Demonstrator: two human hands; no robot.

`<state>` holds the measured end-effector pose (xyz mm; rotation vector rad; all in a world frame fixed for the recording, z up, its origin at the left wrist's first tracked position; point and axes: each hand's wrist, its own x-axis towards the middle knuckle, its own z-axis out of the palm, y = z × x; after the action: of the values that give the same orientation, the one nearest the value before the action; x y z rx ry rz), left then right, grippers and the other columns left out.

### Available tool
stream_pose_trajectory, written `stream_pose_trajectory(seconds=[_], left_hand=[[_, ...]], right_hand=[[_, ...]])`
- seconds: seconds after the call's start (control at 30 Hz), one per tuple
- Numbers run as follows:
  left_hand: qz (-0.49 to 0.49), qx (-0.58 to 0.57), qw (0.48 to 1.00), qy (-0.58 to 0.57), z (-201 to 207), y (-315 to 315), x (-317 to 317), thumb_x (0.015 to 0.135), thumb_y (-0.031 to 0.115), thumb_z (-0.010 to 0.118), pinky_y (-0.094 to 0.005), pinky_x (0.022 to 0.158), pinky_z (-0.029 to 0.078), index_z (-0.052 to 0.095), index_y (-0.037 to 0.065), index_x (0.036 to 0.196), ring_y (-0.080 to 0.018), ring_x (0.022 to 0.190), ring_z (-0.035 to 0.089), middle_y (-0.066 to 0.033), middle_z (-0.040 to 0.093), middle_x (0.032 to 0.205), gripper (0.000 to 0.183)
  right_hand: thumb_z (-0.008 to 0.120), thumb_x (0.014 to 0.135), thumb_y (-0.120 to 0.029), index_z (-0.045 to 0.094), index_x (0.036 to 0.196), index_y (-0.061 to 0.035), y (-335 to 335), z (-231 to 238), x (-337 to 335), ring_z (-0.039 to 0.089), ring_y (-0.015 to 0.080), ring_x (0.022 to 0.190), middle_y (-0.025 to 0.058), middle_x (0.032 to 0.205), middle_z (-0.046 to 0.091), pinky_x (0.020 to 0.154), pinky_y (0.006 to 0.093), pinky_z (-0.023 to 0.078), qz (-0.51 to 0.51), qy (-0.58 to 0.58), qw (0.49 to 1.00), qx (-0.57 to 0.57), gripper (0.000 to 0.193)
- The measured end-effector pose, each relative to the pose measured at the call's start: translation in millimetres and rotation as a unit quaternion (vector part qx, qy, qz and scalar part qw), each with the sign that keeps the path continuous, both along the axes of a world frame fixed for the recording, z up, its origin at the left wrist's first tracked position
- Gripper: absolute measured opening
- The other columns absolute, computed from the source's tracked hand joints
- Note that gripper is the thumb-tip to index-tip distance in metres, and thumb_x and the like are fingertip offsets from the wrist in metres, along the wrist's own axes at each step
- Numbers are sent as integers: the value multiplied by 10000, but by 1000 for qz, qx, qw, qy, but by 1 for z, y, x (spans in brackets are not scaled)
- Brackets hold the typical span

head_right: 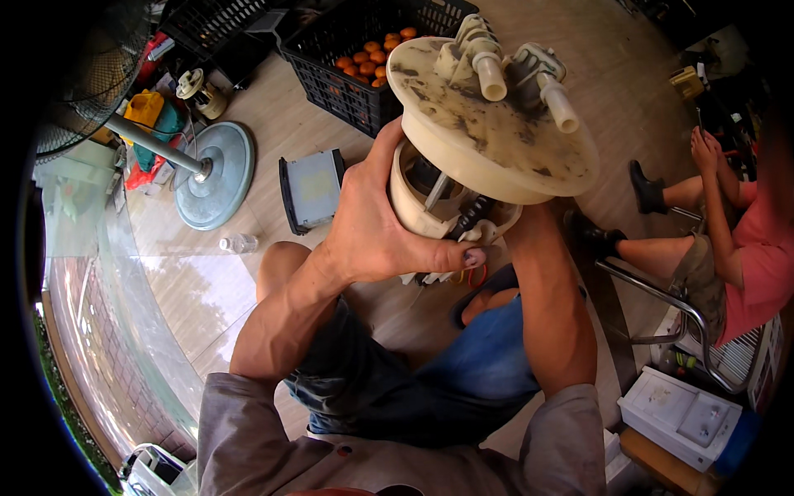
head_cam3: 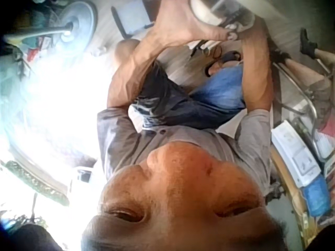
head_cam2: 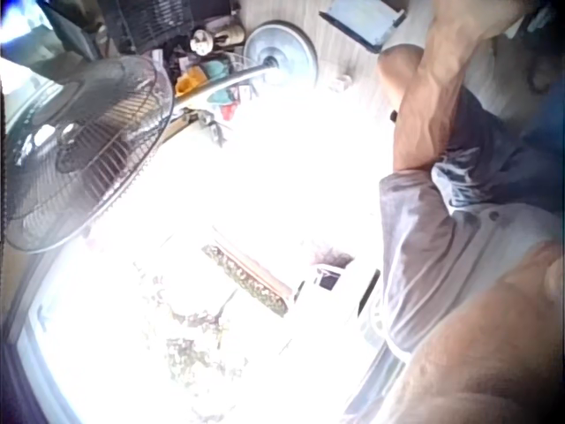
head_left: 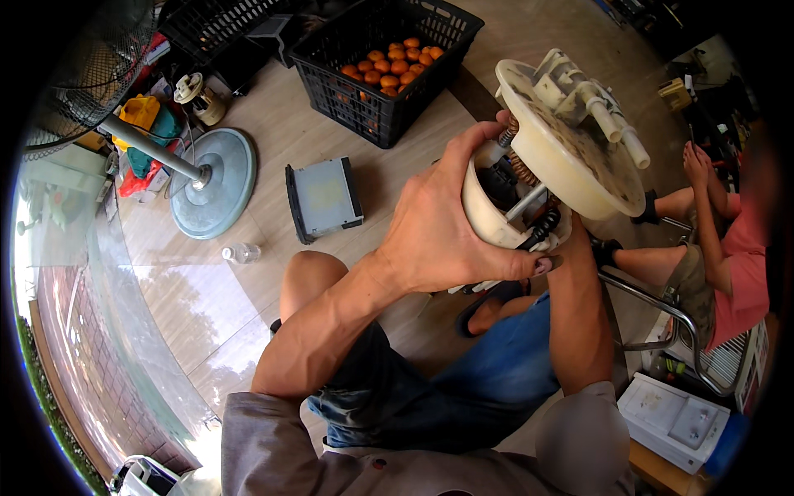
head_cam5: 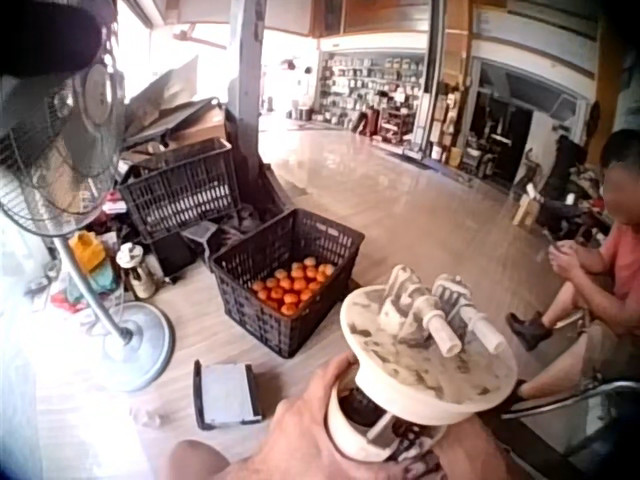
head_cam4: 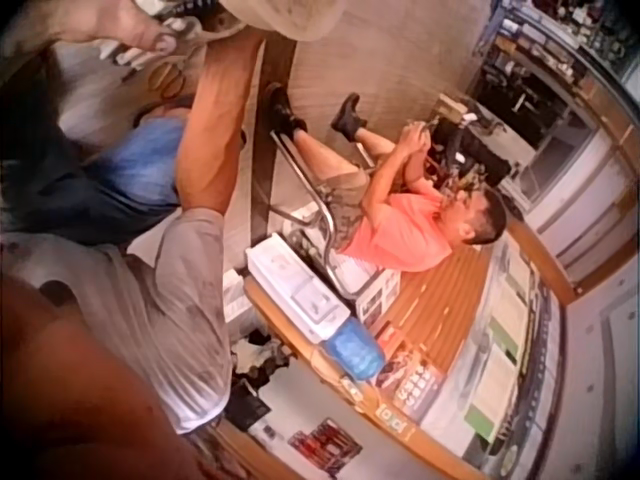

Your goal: The person uses a screwdriver and a pick to detach electrical wires and plastic clips from a car fuel pump assembly.

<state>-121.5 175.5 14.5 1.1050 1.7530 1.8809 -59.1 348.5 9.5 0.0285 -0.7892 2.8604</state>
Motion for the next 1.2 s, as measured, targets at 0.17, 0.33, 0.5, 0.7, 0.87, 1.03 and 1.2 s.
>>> stream_pose_trajectory(seconds=[0.17, 0.33, 0.5, 0.7, 0.87, 1.03, 1.2], left_hand=[[31, 5, 998, 45, 0, 3, 3, 550, 445, 989, -410, 993, 563, 378, -45, 1513, -372, 1147, 705, -279, 670, 1274, 1241], [26, -23, 999, 23, 10, -2, 6, 547, 330, 1017, -366, 1062, 511, 381, -77, 1514, -260, 1207, 674, -196, 683, 1317, 1227], [40, -31, 998, 38, 15, 4, 11, 535, 325, 991, -384, 1037, 532, 395, -39, 1516, -292, 1199, 684, -207, 681, 1314, 1203], [71, -41, 995, 63, 16, 6, 19, 563, 365, 984, -390, 999, 560, 401, -29, 1504, -319, 1173, 700, -218, 674, 1306, 1175], [107, -34, 986, 120, 13, 5, 29, 550, 403, 996, -395, 981, 572, 393, -45, 1505, -324, 1176, 697, -223, 645, 1344, 1215], [136, -11, 975, 176, 10, 13, 37, 545, 434, 995, -413, 979, 571, 388, -38, 1509, -348, 1191, 683, -223, 642, 1333, 1233], [152, -6, 964, 220, 2, 19, 36, 527, 414, 985, -412, 955, 573, 406, -19, 1498, -365, 1152, 685, -209, 663, 1279, 1210]], right_hand=[[576, 1063, -381, 423, 1497, 50, 16, -17, 1, 615, 353, 1295, 222, 1456, 549, 1054, 479, 591, -103, -27, 991, 84, 631], [583, 1059, -379, 423, 1491, 54, 21, -5, 8, 620, 373, 1283, 239, 1454, 541, 1023, 492, 609, 29, 21, 996, 86, 632], [577, 1066, -352, 394, 1502, 66, 14, 0, 8, 625, 386, 1269, 257, 1444, 545, 995, 506, 624, 1, 56, 992, 112, 631], [621, 1048, -297, 480, 1401, 101, 27, -12, 5, 672, 317, 1186, 206, 1318, 650, 951, 448, 646, -60, -21, 998, 15, 550], [640, 1039, -238, 575, 1313, 60, 22, 10, 4, 700, 229, 1064, 169, 1260, 678, 862, 368, 649, -56, -80, 990, 100, 410], [508, 1092, -351, 366, 1533, 2, 61, -32, 14, 473, 317, 1371, 209, 1540, 425, 1149, 450, 427, 51, 34, 998, 35, 583], [543, 1078, -341, 407, 1506, 10, 60, -37, 10, 468, 299, 1360, 218, 1506, 439, 1163, 426, 429, -6, 38, 992, 117, 570]])
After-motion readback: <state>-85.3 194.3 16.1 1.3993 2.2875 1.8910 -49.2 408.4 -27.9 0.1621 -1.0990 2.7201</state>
